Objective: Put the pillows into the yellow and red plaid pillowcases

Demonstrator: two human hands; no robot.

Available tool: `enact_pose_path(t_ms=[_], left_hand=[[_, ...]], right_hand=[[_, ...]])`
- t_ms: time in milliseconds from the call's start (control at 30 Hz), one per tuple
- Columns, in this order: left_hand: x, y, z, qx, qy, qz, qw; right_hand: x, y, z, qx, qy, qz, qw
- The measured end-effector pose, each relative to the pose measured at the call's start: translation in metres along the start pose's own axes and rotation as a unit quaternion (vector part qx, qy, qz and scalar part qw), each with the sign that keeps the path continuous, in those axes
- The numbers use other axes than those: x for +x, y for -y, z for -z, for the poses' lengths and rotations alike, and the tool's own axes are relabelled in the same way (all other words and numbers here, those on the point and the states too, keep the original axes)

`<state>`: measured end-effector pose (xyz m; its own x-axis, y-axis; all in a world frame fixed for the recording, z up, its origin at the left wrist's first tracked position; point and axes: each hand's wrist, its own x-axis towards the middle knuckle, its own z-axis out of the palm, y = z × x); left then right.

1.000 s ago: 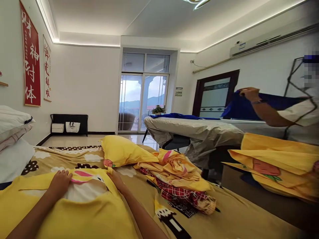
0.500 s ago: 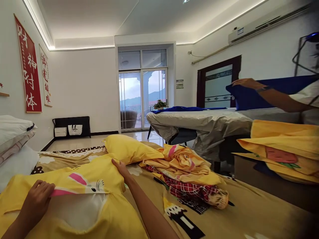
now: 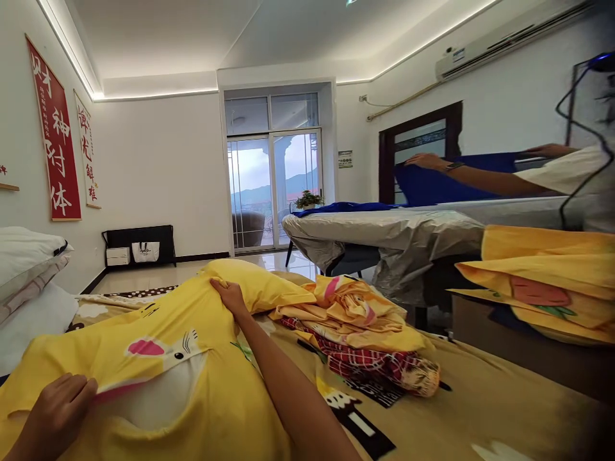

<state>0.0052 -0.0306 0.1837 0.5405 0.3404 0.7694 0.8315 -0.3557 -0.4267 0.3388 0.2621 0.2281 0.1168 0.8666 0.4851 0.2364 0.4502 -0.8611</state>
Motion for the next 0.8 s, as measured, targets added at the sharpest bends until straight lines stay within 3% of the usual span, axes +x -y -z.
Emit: enact_pose_path(t_ms=[200,300,367,433,500,533,567,667,733,800], left_hand=[[-0.002,-0.014,-0.015,-0.046,0.003,0.02,0.999],[-0.001,-0.02,-0.026,-0.066,0.019,0.026,0.997],[0.002,-0.022,-0.033,-0.077,0.03,0.024,0.996],[0.006,-0.022,-0.038,-0.084,0.04,0.019,0.995],[0.01,-0.021,-0.043,-0.087,0.065,0.017,0.994],[0.012,-0.02,-0.045,-0.086,0.088,0.02,0.992],[0.014,-0.019,-0.046,-0.084,0.118,0.028,0.989],[0.026,-0.024,-0.041,-0.076,0.201,0.072,0.974],[0.042,-0.036,-0.033,-0.085,0.2,0.079,0.973],[0.065,-0.056,-0.026,-0.138,0.185,0.04,0.972]], right_hand=[[-0.018,0.026,-0.003,-0.124,-0.02,0.065,0.99],[-0.058,0.041,0.003,-0.158,0.014,0.134,0.978],[-0.097,0.05,0.01,-0.163,0.096,0.184,0.964],[-0.137,0.056,0.021,-0.178,0.255,0.249,0.917],[-0.17,0.06,0.034,-0.231,0.398,0.301,0.835],[-0.182,0.062,0.041,-0.269,0.441,0.316,0.796],[-0.191,0.063,0.049,-0.306,0.464,0.322,0.766],[-0.207,0.066,0.072,-0.356,0.499,0.319,0.723],[-0.215,0.067,0.084,-0.349,0.522,0.32,0.71],[-0.224,0.067,0.091,-0.348,0.531,0.319,0.704]])
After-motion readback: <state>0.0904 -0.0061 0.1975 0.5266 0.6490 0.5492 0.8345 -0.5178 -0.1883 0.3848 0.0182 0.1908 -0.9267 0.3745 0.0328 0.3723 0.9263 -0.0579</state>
